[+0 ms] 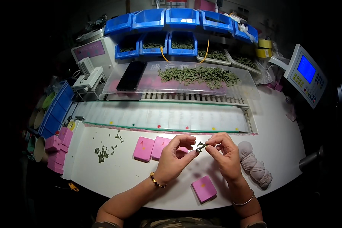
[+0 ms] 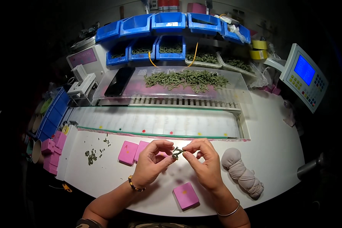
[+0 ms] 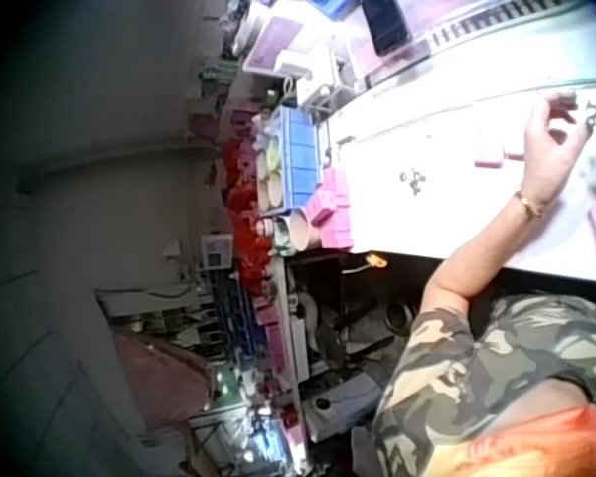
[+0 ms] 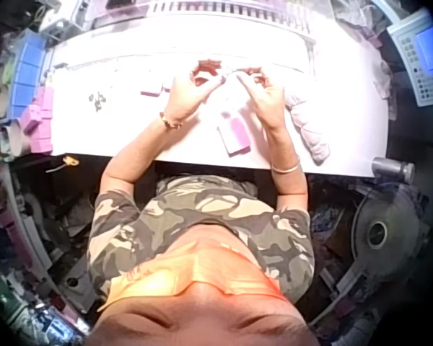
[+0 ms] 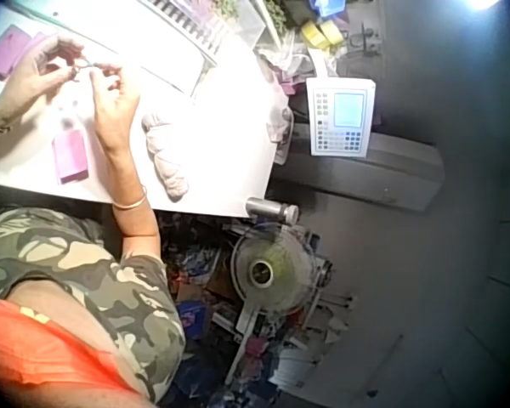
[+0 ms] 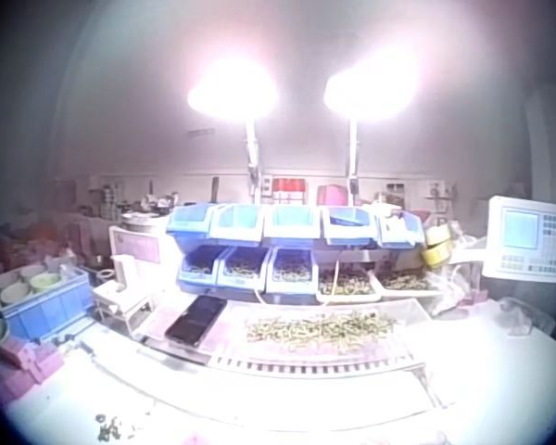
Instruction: The person assembles small floral arrangements by placing green foliage into pink square molds and inserting individual flower components into the center of each arrangement using both hands.
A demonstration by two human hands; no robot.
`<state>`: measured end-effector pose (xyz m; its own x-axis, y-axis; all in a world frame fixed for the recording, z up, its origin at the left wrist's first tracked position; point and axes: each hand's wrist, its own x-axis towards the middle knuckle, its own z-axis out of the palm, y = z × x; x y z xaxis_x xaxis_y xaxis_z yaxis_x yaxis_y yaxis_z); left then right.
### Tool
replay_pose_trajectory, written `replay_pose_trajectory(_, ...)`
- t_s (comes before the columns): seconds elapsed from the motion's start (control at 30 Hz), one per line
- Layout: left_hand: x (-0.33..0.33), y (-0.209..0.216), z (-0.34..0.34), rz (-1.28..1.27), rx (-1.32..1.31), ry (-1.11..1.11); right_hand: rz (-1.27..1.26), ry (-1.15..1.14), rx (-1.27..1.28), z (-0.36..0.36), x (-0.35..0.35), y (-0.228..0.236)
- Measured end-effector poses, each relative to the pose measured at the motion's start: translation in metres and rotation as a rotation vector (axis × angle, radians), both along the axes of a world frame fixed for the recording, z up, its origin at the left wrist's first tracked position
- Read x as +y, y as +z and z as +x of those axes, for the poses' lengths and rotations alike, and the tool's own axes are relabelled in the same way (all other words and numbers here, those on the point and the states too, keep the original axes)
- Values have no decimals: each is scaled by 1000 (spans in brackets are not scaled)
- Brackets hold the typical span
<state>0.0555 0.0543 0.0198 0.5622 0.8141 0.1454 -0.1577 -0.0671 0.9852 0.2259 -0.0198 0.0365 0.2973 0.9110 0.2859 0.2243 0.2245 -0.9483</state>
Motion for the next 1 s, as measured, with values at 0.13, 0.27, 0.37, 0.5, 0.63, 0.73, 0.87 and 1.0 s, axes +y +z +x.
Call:
replay_pose_trajectory(0.13, 0, -2, 1, -21, -15, -8, 19, -28, -95, 3, 1, 0)
replay_pose_trajectory(0.27, 1, -7, 4, -42, -18, -13, 52, -134, -346, 4, 4, 8)
replay_pose_trajectory(0.37, 2, -12, 3, -62, 14, -6, 93, -180, -469, 10, 18, 12)
replay_pose_trajectory(0.5, -1, -15, 3, -105, 36, -47, 239, -257, -768, 39, 59, 31)
replay_pose_trajectory(0.63, -2, -11, 5, -60, 45, -41, 269, -473, -957, 77, 121, 62)
replay_pose_trajectory(0.73, 0, -15, 3, -36, 58, 9, 261, -574, -956, 98, 169, 69)
replay_pose_trajectory(0.87, 2, -18, 2, -50, 60, 33, 124, -670, -803, 114, 206, 59)
replay_pose_trajectory(1.0, 1, -19, 4, -55, 48, 22, 244, -570, -635, 137, 206, 40)
